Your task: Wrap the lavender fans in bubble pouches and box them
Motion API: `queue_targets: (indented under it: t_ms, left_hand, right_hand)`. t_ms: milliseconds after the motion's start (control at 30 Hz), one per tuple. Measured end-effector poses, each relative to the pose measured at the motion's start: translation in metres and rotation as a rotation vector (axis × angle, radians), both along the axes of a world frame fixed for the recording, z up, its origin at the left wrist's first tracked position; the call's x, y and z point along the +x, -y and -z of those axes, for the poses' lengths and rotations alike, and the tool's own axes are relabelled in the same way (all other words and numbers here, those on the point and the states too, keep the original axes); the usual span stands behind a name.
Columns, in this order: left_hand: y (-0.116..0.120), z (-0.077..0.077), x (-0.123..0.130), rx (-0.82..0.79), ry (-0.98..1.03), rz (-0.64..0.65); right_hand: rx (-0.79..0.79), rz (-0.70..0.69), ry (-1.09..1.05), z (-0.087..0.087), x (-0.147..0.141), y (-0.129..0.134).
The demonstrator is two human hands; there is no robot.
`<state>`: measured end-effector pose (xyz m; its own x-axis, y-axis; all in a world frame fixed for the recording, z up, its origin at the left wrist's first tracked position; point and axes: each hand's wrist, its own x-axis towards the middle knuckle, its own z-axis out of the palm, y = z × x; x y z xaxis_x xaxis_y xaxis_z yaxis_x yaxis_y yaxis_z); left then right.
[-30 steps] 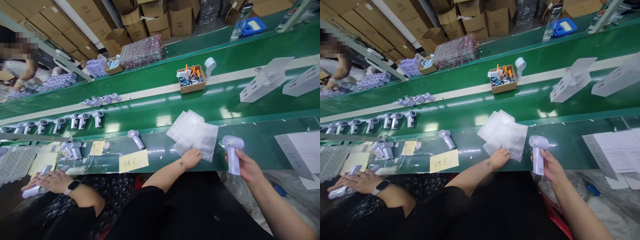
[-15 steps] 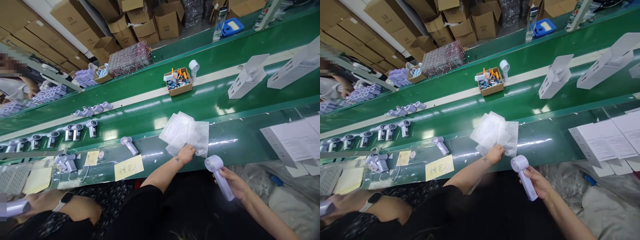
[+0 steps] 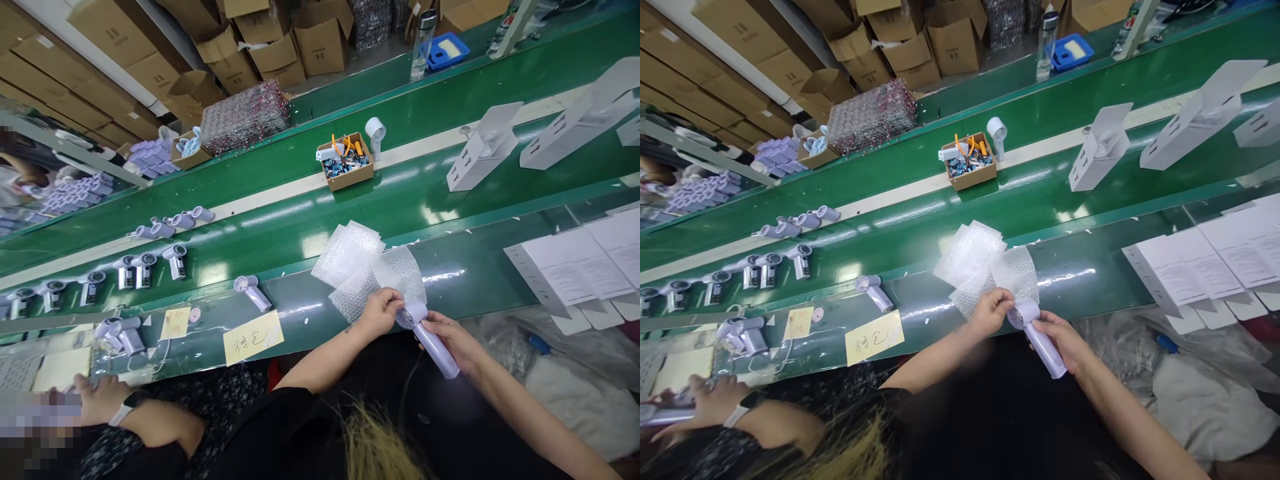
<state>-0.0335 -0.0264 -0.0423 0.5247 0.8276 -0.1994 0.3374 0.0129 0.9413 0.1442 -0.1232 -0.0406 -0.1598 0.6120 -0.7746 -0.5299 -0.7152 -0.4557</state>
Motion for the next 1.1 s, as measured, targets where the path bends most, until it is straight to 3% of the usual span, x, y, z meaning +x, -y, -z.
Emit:
queue_targets:
  t_ms: [67,133,300,367,433,533,667,700,767,833,967,1033,1100]
  left_hand:
    - [0.012,-0.006,-0.005,0.201,-0.034,0.152]
    - [0.023,-0.008,-0.005,0.279,-0.058,0.274]
    - [0.019,-0.018,0.042,0.219,-0.221,0.333]
    - [0.007,-0.031,0.059,0.205,-0.304,0.433]
    - [-0.005,-0.049,0.055,0.189,-0.330,0.533]
    - [-0.021,-0.082,-0.003,0.148,-0.341,0.592]
    - [-0.040,-0.115,-0.127,0.163,-0.349,0.511]
    - [-0.044,-0.117,-0.153,0.177,-0.354,0.434]
    - [-0.050,-0.115,-0.191,0.247,-0.268,0.035]
    - [-0.053,-0.108,-0.208,0.173,-0.243,0.019]
    - [-0.051,-0.093,-0.215,0.053,-0.222,0.227]
    - [-0.047,-0.087,-0.225,0.124,-0.170,0.136]
    - [-0.044,-0.084,-0.241,0.213,-0.095,-0.044]
  right_hand:
    - [-0.032,0.039,0.026,-0.005,0.002,0.004]
    - [-0.060,0.099,0.069,-0.010,0.004,0.005]
    - [-0.056,0.186,0.087,-0.019,0.019,0.000]
    - [-0.053,0.213,0.021,-0.021,0.032,-0.002]
    - [-0.077,0.226,-0.060,-0.023,0.047,-0.003]
    - [-0.148,0.200,-0.123,-0.020,0.064,0.001]
    - [-0.218,0.157,-0.004,-0.010,0.076,0.003]
    - [-0.196,0.154,0.050,-0.010,0.081,0.002]
    - [-0.136,0.106,0.170,-0.014,0.093,0.000]
    - [-0.079,-0.021,0.320,-0.027,0.110,-0.003]
    - [0.158,-0.265,0.712,-0.071,0.143,-0.007]
    - [0.290,-0.275,0.805,-0.090,0.147,-0.011]
    - [0.390,-0.220,0.746,-0.100,0.140,-0.017]
